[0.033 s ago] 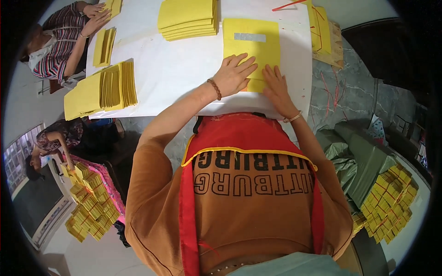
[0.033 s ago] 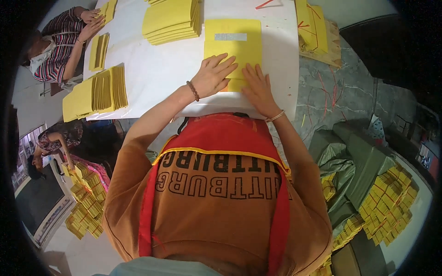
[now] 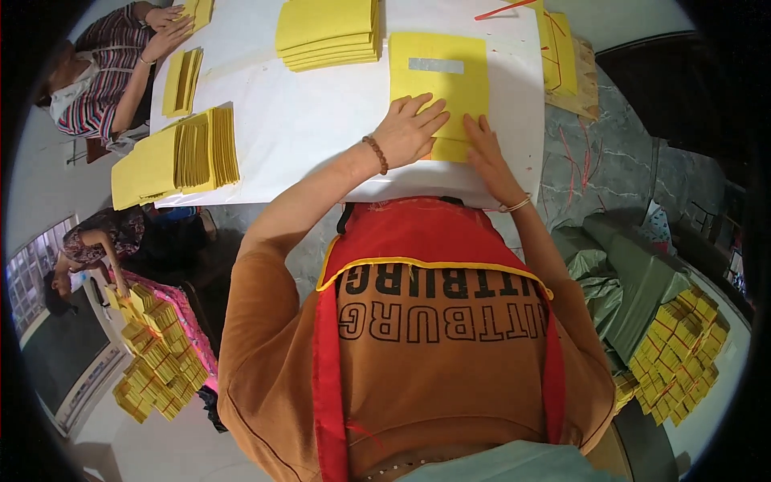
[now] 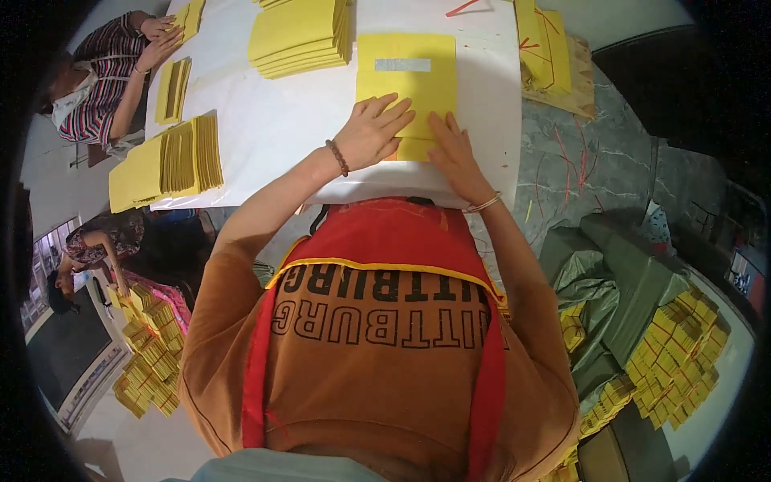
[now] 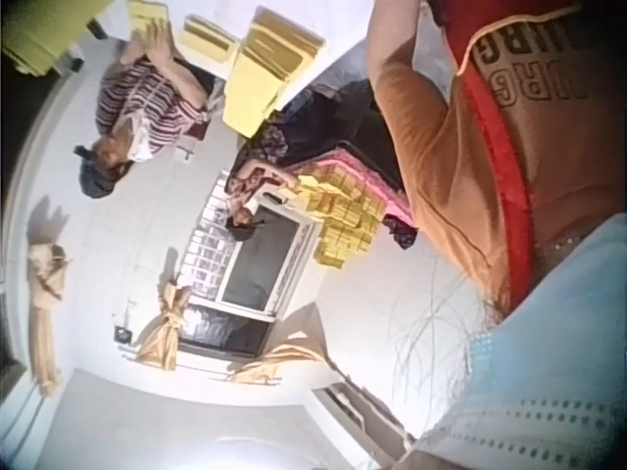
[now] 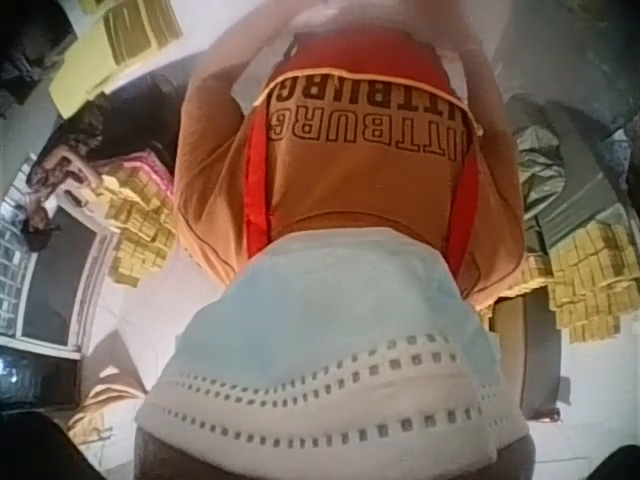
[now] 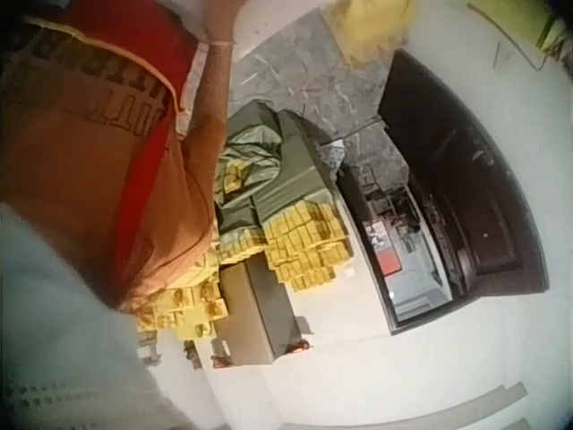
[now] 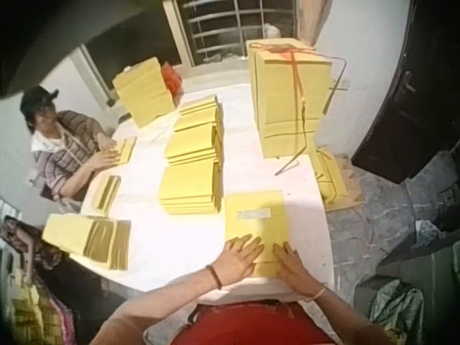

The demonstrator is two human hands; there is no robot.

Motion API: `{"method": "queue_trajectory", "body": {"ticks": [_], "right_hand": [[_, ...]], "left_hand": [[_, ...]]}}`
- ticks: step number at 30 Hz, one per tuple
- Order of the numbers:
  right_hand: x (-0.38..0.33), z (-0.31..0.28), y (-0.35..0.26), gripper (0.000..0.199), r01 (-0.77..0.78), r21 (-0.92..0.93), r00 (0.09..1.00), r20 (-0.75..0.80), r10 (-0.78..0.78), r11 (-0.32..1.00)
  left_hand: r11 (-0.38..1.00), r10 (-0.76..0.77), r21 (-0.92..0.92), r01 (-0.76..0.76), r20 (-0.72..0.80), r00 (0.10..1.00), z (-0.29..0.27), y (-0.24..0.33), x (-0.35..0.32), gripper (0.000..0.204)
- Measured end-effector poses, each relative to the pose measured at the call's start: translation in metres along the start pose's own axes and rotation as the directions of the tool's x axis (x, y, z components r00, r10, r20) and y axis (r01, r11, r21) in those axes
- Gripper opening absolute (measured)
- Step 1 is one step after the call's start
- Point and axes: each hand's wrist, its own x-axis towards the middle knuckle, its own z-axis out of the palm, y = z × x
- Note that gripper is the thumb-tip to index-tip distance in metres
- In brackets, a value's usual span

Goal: Organizing and stacking sheets of joss paper on a table.

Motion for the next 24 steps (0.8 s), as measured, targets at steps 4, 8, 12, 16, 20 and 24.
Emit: {"method": "queue_trajectory", "body": {"ticks": [4, 8, 12, 16, 20, 24], "right_hand": [[0.006, -0.019, 0.008, 0.054, -0.104, 0.859, 0.968, -0.029, 0.251, 0.502], [0.004, -0.013, 0.021, 0.047, 0.007, 0.979, 0.791, -0.129, 0.598, 0.202], [-0.004, 0.005, 0.044, 0.041, 0.052, 0.982, 0.774, -0.156, 0.614, 0.183], [0.001, 0.002, 0.039, 0.034, -0.020, 0.974, 0.739, -0.138, 0.659, 0.226], [0.001, 0.000, 0.044, 0.031, -0.088, 0.952, 0.775, -0.119, 0.621, 0.293], [0.001, 0.001, 0.045, 0.031, -0.094, 0.967, 0.761, -0.084, 0.643, 0.236]], "left_hand": [[0.969, -0.020, 0.248, 0.021, -0.005, 1.000, 0.004, 0.010, 0.015, 0.044], [0.963, -0.024, 0.267, 0.037, -0.053, 0.998, 0.005, 0.001, 0.018, 0.042], [1.000, 0.000, 0.006, 0.002, -0.216, 0.976, -0.043, -0.015, 0.026, 0.043], [0.989, 0.042, 0.143, 0.048, -0.566, 0.823, -0.105, -0.054, 0.030, 0.050], [0.883, -0.072, 0.344, 0.318, -0.572, 0.817, -0.102, -0.131, 0.012, 0.055], [0.817, -0.208, 0.422, 0.394, -0.421, 0.883, -0.088, -0.171, 0.000, 0.058]]}}
